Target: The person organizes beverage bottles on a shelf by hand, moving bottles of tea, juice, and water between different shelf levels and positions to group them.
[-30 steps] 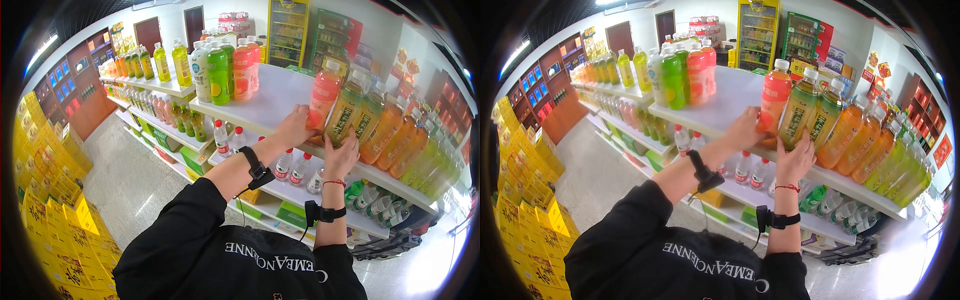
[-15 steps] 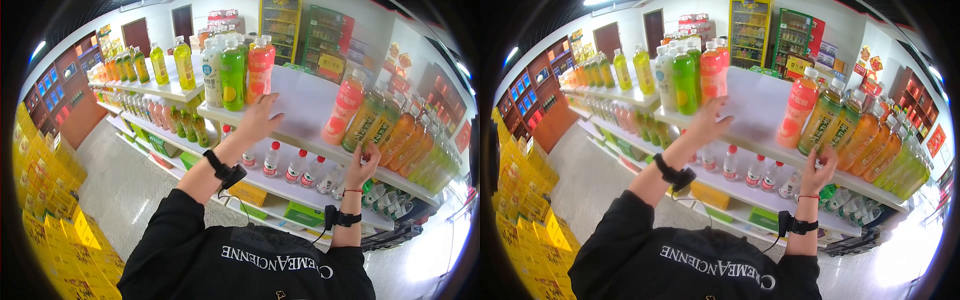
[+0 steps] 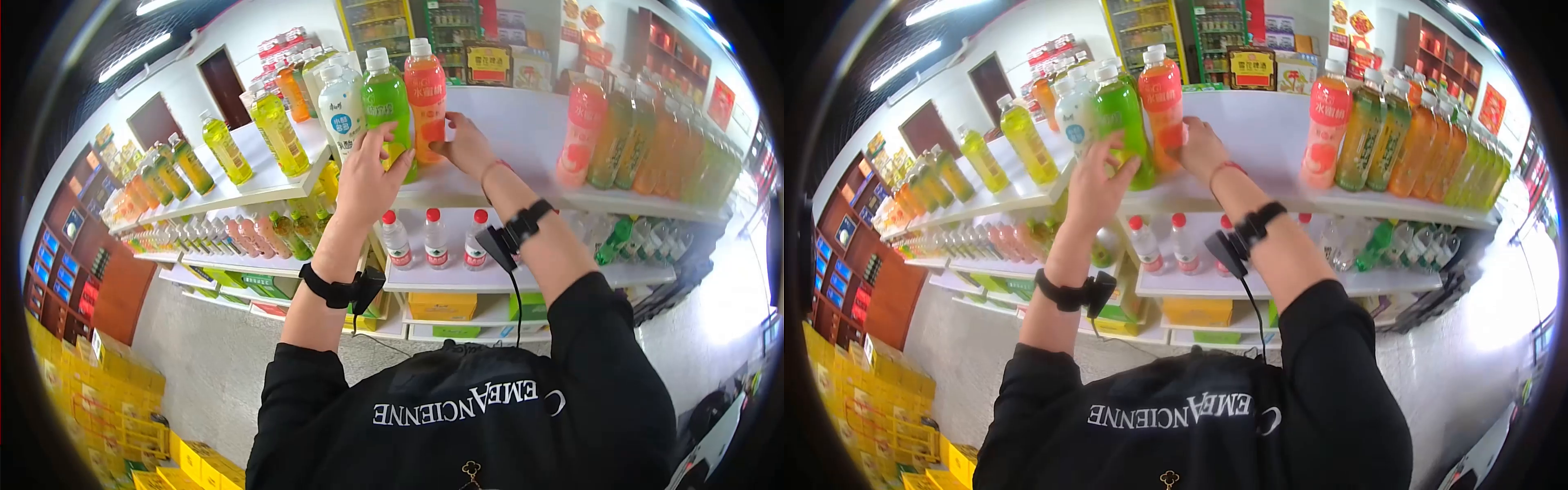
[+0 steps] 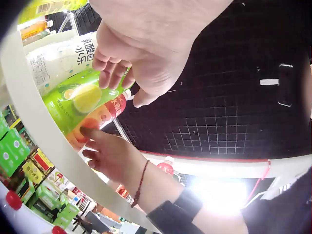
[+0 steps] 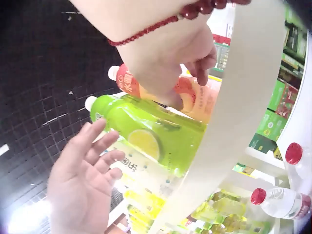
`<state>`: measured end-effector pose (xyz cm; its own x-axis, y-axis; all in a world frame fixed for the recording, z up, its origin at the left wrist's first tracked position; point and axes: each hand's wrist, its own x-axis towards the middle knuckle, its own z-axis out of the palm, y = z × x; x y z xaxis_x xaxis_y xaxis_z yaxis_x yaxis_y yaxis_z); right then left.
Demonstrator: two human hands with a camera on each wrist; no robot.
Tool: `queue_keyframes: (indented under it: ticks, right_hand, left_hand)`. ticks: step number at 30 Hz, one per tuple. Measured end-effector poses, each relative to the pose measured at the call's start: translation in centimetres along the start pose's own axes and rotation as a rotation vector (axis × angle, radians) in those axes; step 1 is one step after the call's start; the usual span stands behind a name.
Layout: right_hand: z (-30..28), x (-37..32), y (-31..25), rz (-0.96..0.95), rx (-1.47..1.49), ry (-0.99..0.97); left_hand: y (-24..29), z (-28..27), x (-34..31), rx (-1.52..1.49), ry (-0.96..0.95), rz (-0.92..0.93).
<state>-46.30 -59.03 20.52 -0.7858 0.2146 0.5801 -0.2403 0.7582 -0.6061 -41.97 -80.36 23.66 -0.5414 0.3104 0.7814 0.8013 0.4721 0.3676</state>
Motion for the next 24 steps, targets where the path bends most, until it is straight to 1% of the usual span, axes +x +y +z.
queue_keyframes:
  ticks: [2,3,5,8,9,11,13,14,15,16,18,22,24]
  right_hand:
    - [0.9,0.5,-0.6,0.07,0.028,-0.079]
    - [1.3,0.7,-0.6,0.082,0.023,-0.069]
    - [1.8,0.9,-0.6,0.196,-0.041,-0.124]
    - [1.5,0.6,-1.6,0.208,-0.067,-0.125]
    - [1.5,0.7,-1.1,0.205,-0.071,-0.109]
    - [2.0,0.6,0.9,0.126,-0.127,-0.101]
    - [-0.7,-1.6,-0.4,0.157,-0.108,-0.071]
    - [-2.1,-2.6,-0.8,0.188,-0.088,-0.048]
    - [-3.0,-3.2,-0.1,0.166,-0.105,-0.03]
    - [-4.2,-4.1,0.2,0.173,-0.102,-0.029]
    - [-7.1,-5.8,0.9,0.254,-0.147,0.034]
    - [-10.3,-7.0,2.4,0.298,-0.265,0.032]
    - [-11.2,-7.4,4.0,0.173,-0.2,0.069]
  left_hand:
    - [-0.1,-0.3,0.0,-0.009,-0.021,0.011]
    - [-0.1,-0.3,0.0,-0.009,-0.026,0.013]
    - [-0.6,0.6,0.1,-0.032,-0.044,0.026]
    - [-0.2,1.0,0.3,-0.041,-0.078,0.069]
    - [0.1,1.0,0.7,-0.037,-0.094,0.096]
    - [0.2,1.1,1.2,-0.028,-0.109,0.134]
    - [0.3,1.2,1.6,-0.013,-0.129,0.153]
    - [0.4,1.4,2.0,0.043,-0.093,0.238]
    - [0.6,1.6,2.4,0.098,-0.06,0.322]
    - [1.0,1.9,3.1,0.097,-0.067,0.323]
    - [2.3,3.2,5.1,0.135,0.02,0.446]
    - [3.5,6.2,8.6,0.21,0.0,0.412]
    - [3.9,7.7,10.8,0.262,0.074,0.252]
